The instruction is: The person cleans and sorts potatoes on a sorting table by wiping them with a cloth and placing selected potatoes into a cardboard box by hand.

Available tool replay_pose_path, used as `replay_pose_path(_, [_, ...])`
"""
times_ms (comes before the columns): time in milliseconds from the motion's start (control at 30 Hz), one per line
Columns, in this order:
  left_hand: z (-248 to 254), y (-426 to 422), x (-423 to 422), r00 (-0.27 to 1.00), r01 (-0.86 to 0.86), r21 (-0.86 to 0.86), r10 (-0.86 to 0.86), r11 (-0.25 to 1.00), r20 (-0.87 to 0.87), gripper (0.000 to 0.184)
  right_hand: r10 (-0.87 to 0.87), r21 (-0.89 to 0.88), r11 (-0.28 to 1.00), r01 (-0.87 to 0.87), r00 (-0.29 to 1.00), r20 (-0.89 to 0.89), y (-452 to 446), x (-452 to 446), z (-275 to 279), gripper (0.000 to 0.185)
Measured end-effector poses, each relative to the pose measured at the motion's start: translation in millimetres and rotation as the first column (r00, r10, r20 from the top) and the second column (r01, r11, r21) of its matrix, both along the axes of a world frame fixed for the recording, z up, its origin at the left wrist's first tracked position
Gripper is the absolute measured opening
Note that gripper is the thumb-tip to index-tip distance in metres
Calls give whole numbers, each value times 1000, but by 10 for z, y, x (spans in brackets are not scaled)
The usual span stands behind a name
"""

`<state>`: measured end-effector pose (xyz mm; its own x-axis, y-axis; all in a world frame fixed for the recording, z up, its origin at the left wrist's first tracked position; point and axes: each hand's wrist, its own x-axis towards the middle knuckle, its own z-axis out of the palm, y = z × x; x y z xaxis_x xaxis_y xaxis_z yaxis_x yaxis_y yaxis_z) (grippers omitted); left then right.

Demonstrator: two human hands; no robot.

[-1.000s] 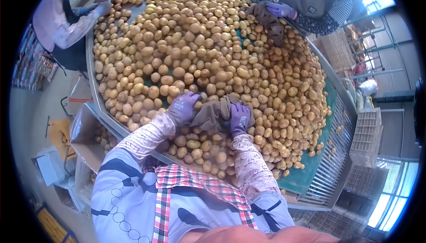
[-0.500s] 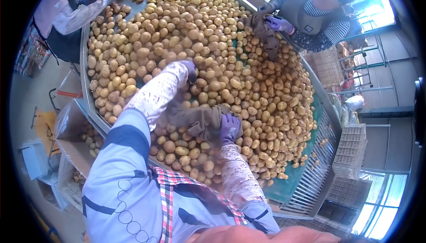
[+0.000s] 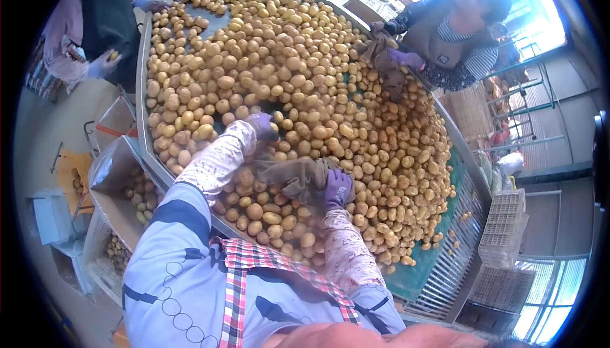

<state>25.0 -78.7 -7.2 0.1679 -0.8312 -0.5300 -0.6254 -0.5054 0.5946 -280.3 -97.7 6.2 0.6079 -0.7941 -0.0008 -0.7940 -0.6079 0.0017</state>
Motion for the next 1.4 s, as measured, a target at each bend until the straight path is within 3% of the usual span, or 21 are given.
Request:
replay_pose_path(67, [-95,85,-86,991,-116,-94,121,989,54,53,133,-222,972,-84,967,216,-248,-309,-779,10])
replay_pose_path(167, [14,347,-149,750,-482,-132,330,866,-573,41,134,-276,959,-71,967,217,-216,-280,-772,12])
replay_pose_path(200, [-90,469,-130,603,-546,-157,256,823,-756,29,120,-242,968,-65,968,220,-149,-245,-627,11])
replay_pose_path(267, [-344,883,-124,294,-668,-97,141,738,-945,33,82,-152,987,-50,973,214,-63,-159,-313,23])
replay_pose_path(333, [-353,1298,-209,235,-786,-154,59,599,-970,44,80,-118,992,-51,964,254,-45,-130,-310,38])
replay_pose_path(367, [-274,1458,-224,-102,-765,10,-106,644,-989,44,103,-137,988,-64,948,300,-59,-139,-359,46])
replay_pose_path(400, [-195,1618,-240,-499,-662,215,-208,719,-842,45,129,-130,987,-92,942,311,-25,-116,-267,43])
replay_pose_path(433, [-117,1779,-257,-771,-485,354,-201,800,-604,47,136,-152,984,-90,937,321,1,-93,-224,43])
replay_pose_path(467, [-36,1901,-271,-821,-447,355,-219,821,-527,45,118,-136,987,-85,959,257,56,-40,-69,36])
replay_pose_path(700, [441,2685,-467,-588,-727,277,-361,628,-724,40,101,-116,990,-81,978,184,115,-95,-74,38])
replay_pose_path(800, [568,3165,-504,-278,-915,195,-201,354,-939,44,106,-133,988,-82,978,181,17,-147,-253,38])
replay_pose_path(867, [420,3528,-413,20,-992,-8,92,127,-996,46,105,-161,984,-77,980,172,34,-169,-266,37])
replay_pose_path(1000, [595,3889,-220,-69,-988,23,305,-151,-950,21,98,-200,978,-59,977,191,43,-154,-296,37])
replay_pose_path(1067, [597,4087,-45,-170,-978,104,403,-180,-899,27,84,-183,982,-47,976,200,-15,-174,-399,38])
replay_pose_path(1133, [47,4367,281,107,-987,-159,699,-9,-707,32,40,-139,990,-15,983,177,-114,-213,-547,39])
replay_pose_path(1167, [-190,4341,353,231,-907,-418,889,50,-396,34,-6,-52,998,20,967,254,-141,-230,-548,43])
replay_pose_path(1200, [-487,4317,494,31,-933,-265,681,-242,-731,34,-56,37,998,47,945,323,-137,-239,-542,48])
replay_pose_path(1233, [-479,4210,497,20,-923,-257,633,-285,-774,34,-113,129,989,67,915,388,-106,-222,-546,53])
replay_pose_path(1267, [-469,4102,500,12,-912,-246,581,-327,-814,36,-303,403,909,104,828,472,186,-52,-16,48])
replay_pose_path(1333, [109,3526,33,354,-824,-564,830,60,-430,41,-368,584,775,-243,578,729,324,-48,62,43])
replay_pose_path(1400, [333,3038,-258,590,-558,-715,807,422,16,51,-428,578,725,-374,413,804,485,-3,260,40])
